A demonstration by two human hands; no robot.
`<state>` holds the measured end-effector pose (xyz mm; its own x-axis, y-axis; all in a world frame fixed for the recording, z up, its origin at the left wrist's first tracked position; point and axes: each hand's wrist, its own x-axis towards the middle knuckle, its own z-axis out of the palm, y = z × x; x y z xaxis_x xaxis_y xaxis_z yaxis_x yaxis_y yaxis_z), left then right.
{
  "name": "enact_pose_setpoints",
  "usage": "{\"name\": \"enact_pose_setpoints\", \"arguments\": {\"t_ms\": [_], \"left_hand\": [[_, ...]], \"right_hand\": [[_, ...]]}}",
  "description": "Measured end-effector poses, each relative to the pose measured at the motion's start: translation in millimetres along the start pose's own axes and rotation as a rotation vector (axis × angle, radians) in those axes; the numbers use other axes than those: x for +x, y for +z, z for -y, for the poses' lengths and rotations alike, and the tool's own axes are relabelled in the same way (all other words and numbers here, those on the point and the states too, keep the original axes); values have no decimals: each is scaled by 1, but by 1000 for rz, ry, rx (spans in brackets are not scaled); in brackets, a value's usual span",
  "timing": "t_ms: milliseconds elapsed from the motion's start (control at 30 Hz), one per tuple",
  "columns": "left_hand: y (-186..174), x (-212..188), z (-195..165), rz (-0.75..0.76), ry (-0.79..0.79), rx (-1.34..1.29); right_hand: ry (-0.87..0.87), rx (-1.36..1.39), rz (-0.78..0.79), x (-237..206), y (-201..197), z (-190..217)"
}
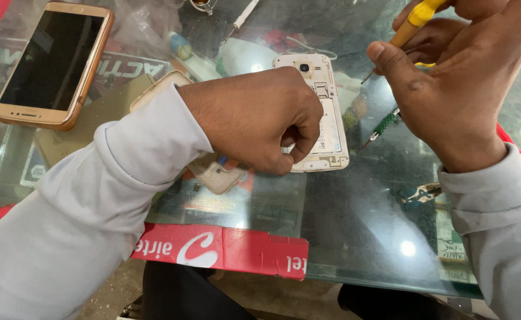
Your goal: The person uses a yellow-handled screwdriver to repeatedly loosen and tighten screws on the back of a white smartphone with the battery exposed. The phone remains on the glass table throughout, and the back cover is set aside.
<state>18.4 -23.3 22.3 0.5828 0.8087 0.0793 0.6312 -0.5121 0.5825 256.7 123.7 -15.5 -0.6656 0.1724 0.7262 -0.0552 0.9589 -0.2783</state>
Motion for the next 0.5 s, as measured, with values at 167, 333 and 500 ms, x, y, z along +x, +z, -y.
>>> {"name": "enact_pose_setpoints", "arguments": {"t_ms": [167, 333, 500], "left_hand": [[0, 0, 1, -16, 28, -4], [-4, 0, 0, 43, -99, -38], [-13, -5, -5, 103, -244, -144]], "right_hand": [[-4, 26, 15, 0, 0, -2], [1, -16, 1, -3, 0, -1], [8, 25, -24, -4, 3, -2]]}}
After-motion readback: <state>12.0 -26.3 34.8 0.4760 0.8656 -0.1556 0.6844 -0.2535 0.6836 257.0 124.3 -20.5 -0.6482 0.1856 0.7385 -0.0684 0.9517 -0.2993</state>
